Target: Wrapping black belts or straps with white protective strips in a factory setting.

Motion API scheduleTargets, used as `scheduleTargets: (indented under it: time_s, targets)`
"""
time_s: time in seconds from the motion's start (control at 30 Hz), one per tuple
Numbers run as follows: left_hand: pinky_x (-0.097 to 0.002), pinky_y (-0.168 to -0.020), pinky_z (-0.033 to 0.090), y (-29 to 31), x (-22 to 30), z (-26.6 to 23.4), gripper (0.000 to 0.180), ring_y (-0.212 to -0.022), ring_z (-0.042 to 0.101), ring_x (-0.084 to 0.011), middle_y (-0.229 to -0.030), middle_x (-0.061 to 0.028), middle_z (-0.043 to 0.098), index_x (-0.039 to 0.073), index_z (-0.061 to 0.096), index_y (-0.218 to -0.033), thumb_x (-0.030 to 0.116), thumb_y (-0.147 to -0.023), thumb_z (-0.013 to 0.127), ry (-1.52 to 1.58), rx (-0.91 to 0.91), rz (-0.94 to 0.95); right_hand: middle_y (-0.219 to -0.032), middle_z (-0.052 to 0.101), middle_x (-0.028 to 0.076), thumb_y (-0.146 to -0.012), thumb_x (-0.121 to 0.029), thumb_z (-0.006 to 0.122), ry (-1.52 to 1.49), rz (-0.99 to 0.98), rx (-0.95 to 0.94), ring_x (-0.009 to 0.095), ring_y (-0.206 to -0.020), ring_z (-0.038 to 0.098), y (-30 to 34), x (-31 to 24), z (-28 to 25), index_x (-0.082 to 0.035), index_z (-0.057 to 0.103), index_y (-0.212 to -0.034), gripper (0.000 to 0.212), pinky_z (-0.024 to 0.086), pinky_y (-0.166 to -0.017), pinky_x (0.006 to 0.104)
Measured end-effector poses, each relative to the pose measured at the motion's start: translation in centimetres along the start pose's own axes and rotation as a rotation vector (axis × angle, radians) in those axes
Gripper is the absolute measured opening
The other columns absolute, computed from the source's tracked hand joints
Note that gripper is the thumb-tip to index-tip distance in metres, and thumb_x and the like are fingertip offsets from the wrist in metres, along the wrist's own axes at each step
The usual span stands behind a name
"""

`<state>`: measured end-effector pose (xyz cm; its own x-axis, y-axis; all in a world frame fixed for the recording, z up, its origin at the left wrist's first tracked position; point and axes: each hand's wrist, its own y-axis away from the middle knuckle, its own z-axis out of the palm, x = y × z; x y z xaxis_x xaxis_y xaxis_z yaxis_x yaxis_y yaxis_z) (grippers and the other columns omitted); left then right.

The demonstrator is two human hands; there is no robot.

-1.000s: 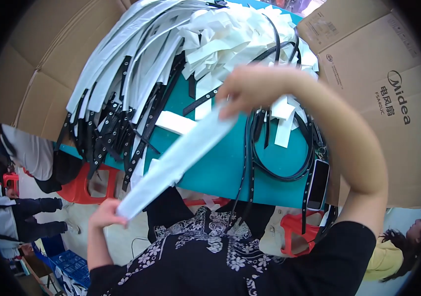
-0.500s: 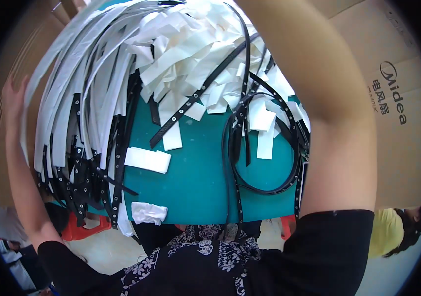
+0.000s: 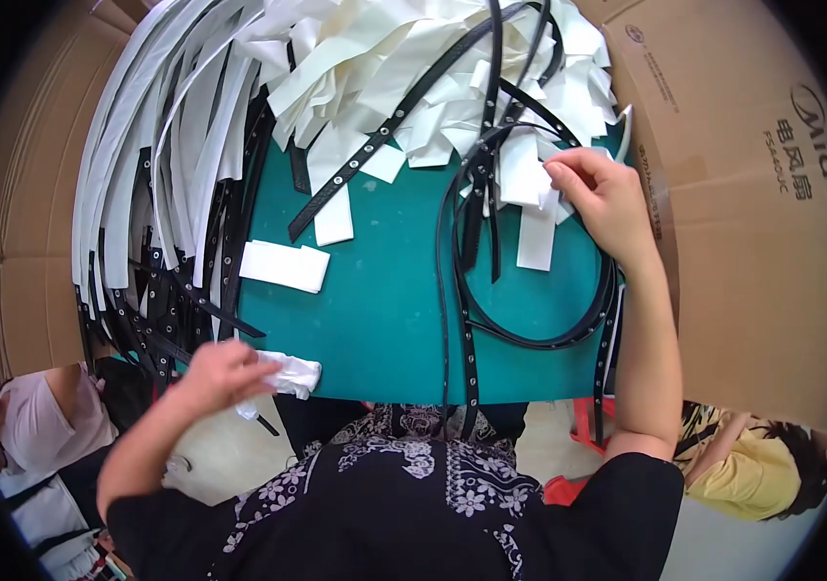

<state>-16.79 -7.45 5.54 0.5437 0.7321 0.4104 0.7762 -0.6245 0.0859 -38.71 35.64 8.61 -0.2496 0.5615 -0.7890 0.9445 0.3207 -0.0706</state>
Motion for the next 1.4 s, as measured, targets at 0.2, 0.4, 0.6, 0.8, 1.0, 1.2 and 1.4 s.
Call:
scheduleTargets:
  time_s: [0.2,0.4,0.6,0.8,1.0,1.2,1.4]
  targets:
    - [-0.0325,-0.049,0.036,2.9,1.8,5.9,0.030,-0.060,0.050,-0.0204,-0.072,-0.0026,0.053,0.019,0.067,-0.100,0.016,-0.071,0.071,-0.138,0.263,-0.050,-0.069,0.059,-0.001,-0.089,-0.016,0.057,-0.252,0.088,0.119,0.005,-0.063,0.052,5.0,1.7,3.4,0.000,0.064,-0.087,0.017,0.042,-0.058,0.0191]
    - [-0.0323,-0.053,0.041,1.8,2.4,4.8,0.015,-0.061,0.052,-0.0218,-0.071,-0.0035,0.054,0.010,0.064,-0.077,0.011,-0.066,0.074,-0.073,0.320,-0.079,-0.066,0.059,0.000,-0.087,-0.018,0.060,-0.162,0.106,0.127,0.005,-0.061,0.053,6.9,0.6,4.1,-0.002,0.065,-0.087,0.017,0.042,-0.055,0.0201]
    - [-0.0360,-0.063,0.045,0.2,2.1,1.8,0.051,-0.073,0.054,-0.0281,-0.088,-0.0107,0.054,0.005,0.056,-0.088,0.049,-0.067,0.071,-0.090,0.238,-0.138,-0.071,0.062,0.006,-0.080,-0.020,0.065,0.363,-0.133,-0.028,0.018,-0.062,0.059,8.6,-0.2,3.1,-0.008,0.066,-0.085,0.013,0.046,-0.057,0.0286]
    - [-0.0278,-0.058,0.044,-7.2,-0.4,-0.5,0.020,-0.064,0.053,-0.0190,-0.080,-0.0088,0.055,0.004,0.058,-0.095,0.011,-0.078,0.067,0.077,0.629,-0.333,-0.080,0.063,0.007,-0.077,-0.020,0.066,0.511,-0.170,-0.214,0.025,-0.070,0.061,9.0,-0.2,4.3,-0.010,0.063,-0.085,0.013,0.048,-0.061,0.0348]
    - [-0.0293,-0.057,0.041,-20.0,-5.5,-2.8,0.018,-0.060,0.050,-0.0171,-0.069,-0.0086,0.055,0.004,0.061,-0.093,0.019,-0.083,0.064,0.058,0.883,-0.305,-0.100,0.054,0.006,-0.065,0.000,0.062,0.580,-0.537,-0.034,0.028,-0.097,0.055,6.2,2.8,6.0,-0.013,0.064,-0.083,0.022,0.047,-0.078,0.0372]
    - [-0.0377,-0.070,0.046,-25.4,-10.5,-7.6,0.022,-0.077,0.060,-0.0279,-0.086,-0.0126,0.062,0.004,0.065,-0.095,0.022,-0.082,0.061,-0.052,0.874,-0.416,-0.100,0.060,0.009,-0.094,-0.016,0.049,-0.521,-0.413,0.488,0.024,-0.105,0.055,3.0,-1.4,-0.8,-0.005,0.053,-0.099,0.012,0.042,-0.094,0.0357]
    - [-0.0384,-0.079,0.047,-29.0,-12.6,-10.9,0.035,-0.091,0.060,-0.0289,-0.101,-0.0146,0.061,0.006,0.063,-0.105,0.028,-0.078,0.064,-0.068,0.672,-0.645,-0.078,0.055,0.002,-0.094,-0.022,0.050,-0.596,-0.180,0.539,0.013,-0.078,0.055,-10.5,-5.4,-12.1,-0.007,0.054,-0.097,0.016,0.045,-0.075,0.0262]
